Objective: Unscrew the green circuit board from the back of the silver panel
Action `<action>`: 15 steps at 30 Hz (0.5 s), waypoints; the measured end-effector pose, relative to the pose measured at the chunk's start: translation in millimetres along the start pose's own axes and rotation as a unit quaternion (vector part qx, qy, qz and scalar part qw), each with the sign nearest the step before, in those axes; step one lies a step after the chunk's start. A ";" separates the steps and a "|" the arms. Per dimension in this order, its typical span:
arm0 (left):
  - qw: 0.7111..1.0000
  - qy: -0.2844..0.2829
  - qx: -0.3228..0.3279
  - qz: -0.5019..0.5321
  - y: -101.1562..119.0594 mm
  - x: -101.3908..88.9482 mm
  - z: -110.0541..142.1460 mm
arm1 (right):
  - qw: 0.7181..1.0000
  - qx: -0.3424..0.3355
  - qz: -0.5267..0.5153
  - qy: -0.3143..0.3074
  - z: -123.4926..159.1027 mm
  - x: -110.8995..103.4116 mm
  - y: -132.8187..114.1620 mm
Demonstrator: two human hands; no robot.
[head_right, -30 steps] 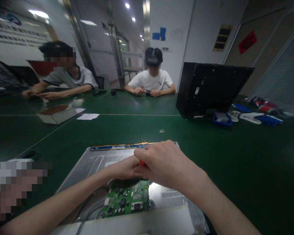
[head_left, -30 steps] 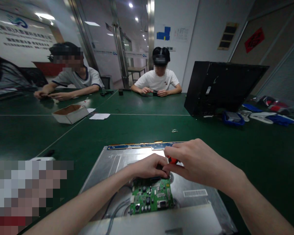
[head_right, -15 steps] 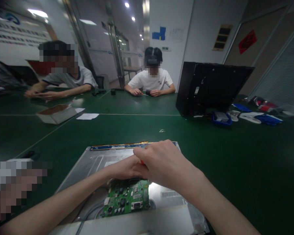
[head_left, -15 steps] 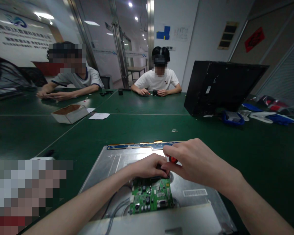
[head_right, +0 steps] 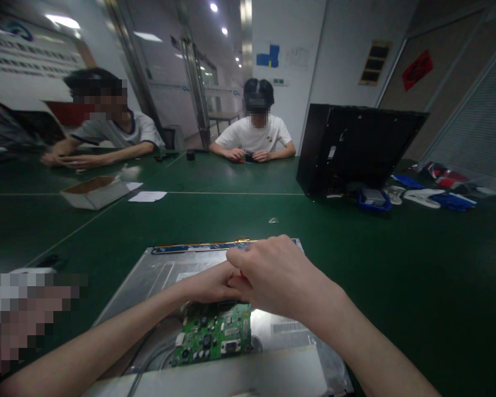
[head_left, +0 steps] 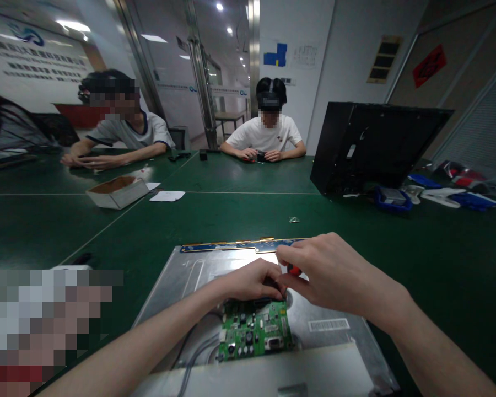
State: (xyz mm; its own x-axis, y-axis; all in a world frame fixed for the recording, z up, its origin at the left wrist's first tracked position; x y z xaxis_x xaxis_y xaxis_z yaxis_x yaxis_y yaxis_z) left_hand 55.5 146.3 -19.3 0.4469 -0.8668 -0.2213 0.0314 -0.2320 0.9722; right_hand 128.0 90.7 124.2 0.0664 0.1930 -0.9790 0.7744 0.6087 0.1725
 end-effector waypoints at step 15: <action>1.000 0.007 -0.004 -0.029 0.7 -0.6 1.7 | 1.000 -0.018 -0.007 0.007 -0.6 -0.4 -5.5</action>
State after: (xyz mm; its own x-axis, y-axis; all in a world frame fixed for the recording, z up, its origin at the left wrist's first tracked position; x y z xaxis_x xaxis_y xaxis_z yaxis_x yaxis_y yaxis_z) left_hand 53.7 145.9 -18.6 0.4568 -0.8453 -0.2771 0.0648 -0.2790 0.9581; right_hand 123.4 87.7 123.7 0.0473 0.1952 -0.9796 0.7517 0.6389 0.1636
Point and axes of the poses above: each hand's wrist, its own z-axis away from the middle knuckle, its own x-axis out of the palm, y = z × x, the point moved 7 cm from there along -z, towards the middle knuckle, and after that the axes turned 13 degrees about z, right-handed, at the moved point
